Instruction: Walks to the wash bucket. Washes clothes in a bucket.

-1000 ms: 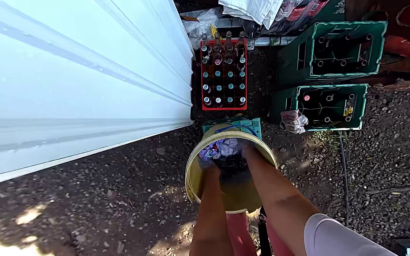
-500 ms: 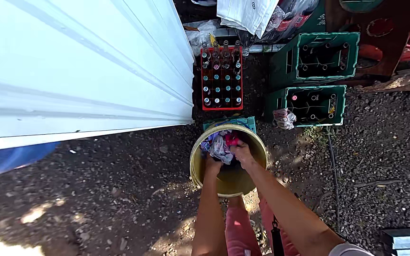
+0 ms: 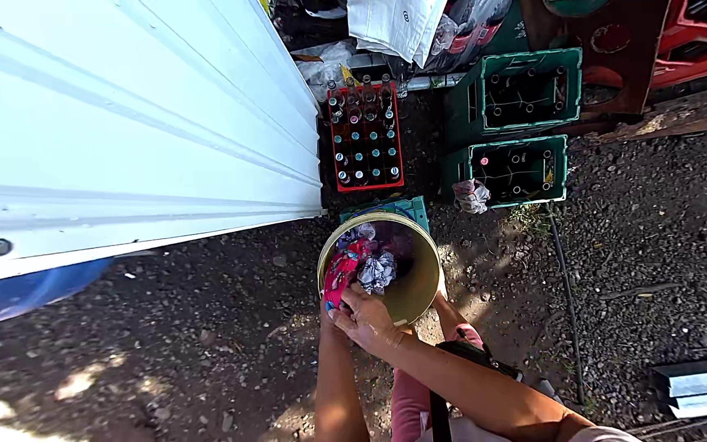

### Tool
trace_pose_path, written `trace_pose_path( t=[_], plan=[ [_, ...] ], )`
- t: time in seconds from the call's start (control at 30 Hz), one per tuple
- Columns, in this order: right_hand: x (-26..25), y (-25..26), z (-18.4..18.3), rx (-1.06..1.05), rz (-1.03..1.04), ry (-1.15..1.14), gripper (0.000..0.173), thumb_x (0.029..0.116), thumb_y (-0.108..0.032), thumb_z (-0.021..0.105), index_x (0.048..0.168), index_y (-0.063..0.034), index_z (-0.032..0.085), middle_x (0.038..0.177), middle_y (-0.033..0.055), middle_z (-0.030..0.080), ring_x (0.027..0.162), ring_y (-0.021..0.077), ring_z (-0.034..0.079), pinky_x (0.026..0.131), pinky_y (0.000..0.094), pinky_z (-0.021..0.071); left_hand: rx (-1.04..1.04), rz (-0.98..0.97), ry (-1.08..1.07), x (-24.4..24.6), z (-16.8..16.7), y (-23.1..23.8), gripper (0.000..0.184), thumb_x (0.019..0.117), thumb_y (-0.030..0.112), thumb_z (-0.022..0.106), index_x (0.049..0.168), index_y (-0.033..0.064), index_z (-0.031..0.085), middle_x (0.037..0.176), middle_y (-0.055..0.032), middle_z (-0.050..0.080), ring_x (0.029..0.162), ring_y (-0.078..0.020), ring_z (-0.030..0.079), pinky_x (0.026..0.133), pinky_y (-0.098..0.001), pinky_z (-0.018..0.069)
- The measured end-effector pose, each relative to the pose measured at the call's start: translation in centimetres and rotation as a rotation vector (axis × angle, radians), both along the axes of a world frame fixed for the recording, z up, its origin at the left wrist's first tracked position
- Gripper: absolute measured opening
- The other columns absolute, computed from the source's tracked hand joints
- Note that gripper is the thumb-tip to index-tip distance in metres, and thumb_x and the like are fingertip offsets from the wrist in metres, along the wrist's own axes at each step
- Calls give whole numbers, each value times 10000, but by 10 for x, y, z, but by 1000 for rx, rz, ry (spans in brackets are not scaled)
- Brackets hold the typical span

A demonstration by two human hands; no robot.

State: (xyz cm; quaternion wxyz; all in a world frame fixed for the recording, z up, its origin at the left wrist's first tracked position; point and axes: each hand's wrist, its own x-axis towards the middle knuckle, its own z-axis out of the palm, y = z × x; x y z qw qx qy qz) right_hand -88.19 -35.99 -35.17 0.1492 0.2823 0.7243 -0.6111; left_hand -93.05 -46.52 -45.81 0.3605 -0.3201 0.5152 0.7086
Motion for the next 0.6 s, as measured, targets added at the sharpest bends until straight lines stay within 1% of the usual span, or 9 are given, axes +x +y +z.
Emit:
trace_pose_path(
  t=[0.03, 0.1, 0.13, 0.2, 0.27, 0.4, 0.47, 0.53, 0.6],
  plan=[
    [-1, 4, -8, -9, -41, -6, 357, 996, -314, 604, 1076, 22, 694, 1150, 213, 647, 991, 315, 664, 861, 493, 540, -136, -63, 31, 0, -4, -2, 492, 1133, 306, 155, 1089, 57, 577, 768, -16, 654, 654, -78, 628, 622, -267, 559],
    [2, 24, -33, -43, -229, -29, 340, 977, -278, 641, 1047, 52, 683, 1105, 219, 634, 982, 298, 629, 871, 454, 523, -301, -228, 113, 0, 0, 0, 482, 1138, 347, 268, 1407, 23, 500, 1084, -112, 669, 905, -156, 665, 803, -357, 580],
    [6, 39, -47, -81, -326, -69, 339, 978, -240, 654, 1128, 64, 665, 1166, 235, 619, 1050, 296, 615, 920, 427, 517, -349, -253, 122, 0, 7, 5, 513, 1127, 388, 348, 1473, 29, 467, 1221, -160, 667, 1035, -207, 684, 891, -411, 589],
    [19, 69, -76, -143, -452, -187, 475, 966, -141, 672, 1393, 31, 552, 1411, 280, 525, 1240, 329, 586, 1023, 419, 520, -411, -249, 202, 0, 33, 21, 492, 1103, 326, 464, 1474, 4, 454, 1258, -193, 660, 1076, -222, 696, 914, -403, 599],
    [33, 90, -97, -163, -493, -309, 608, 941, -66, 676, 1506, -29, 453, 1519, 295, 414, 1267, 367, 574, 1006, 451, 537, -468, -263, 331, 0, 47, 31, 467, 1040, 172, 594, 1432, -46, 466, 1219, -194, 653, 1050, -183, 684, 913, -347, 587],
    [48, 110, -102, -175, -430, -366, 539, 972, 18, 579, 1497, -36, 469, 1527, 239, 459, 1241, 341, 605, 1009, 465, 529, -517, -391, 445, -5, 40, 31, 438, 961, 79, 682, 1347, -67, 535, 1179, -201, 659, 1033, -180, 673, 912, -334, 571],
    [48, 114, -98, -97, -292, -408, 543, 975, 29, 559, 1507, -28, 466, 1540, 236, 456, 1304, 330, 573, 1073, 445, 487, -512, -451, 502, -3, 34, 30, 536, 963, 32, 643, 1446, -69, 435, 1415, -248, 546, 1254, -243, 599, 1043, -351, 520],
    [42, 117, -96, 7, -48, -513, 592, 996, -24, 551, 1563, -23, 382, 1574, 255, 405, 1421, 354, 468, 1173, 464, 397, -670, -689, 522, -3, 31, 27, 669, 974, 92, 667, 1534, -60, 336, 1580, -281, 379, 1416, -338, 483, 1135, -410, 466],
    [34, 114, -105, 31, 67, -617, 603, 1031, -107, 525, 1583, 12, 314, 1571, 261, 412, 1458, 372, 422, 1196, 507, 349, -839, -970, 380, -1, 23, 30, 668, 968, 214, 706, 1498, -61, 406, 1524, -311, 437, 1361, -394, 527, 1101, -470, 481]
  ],
)
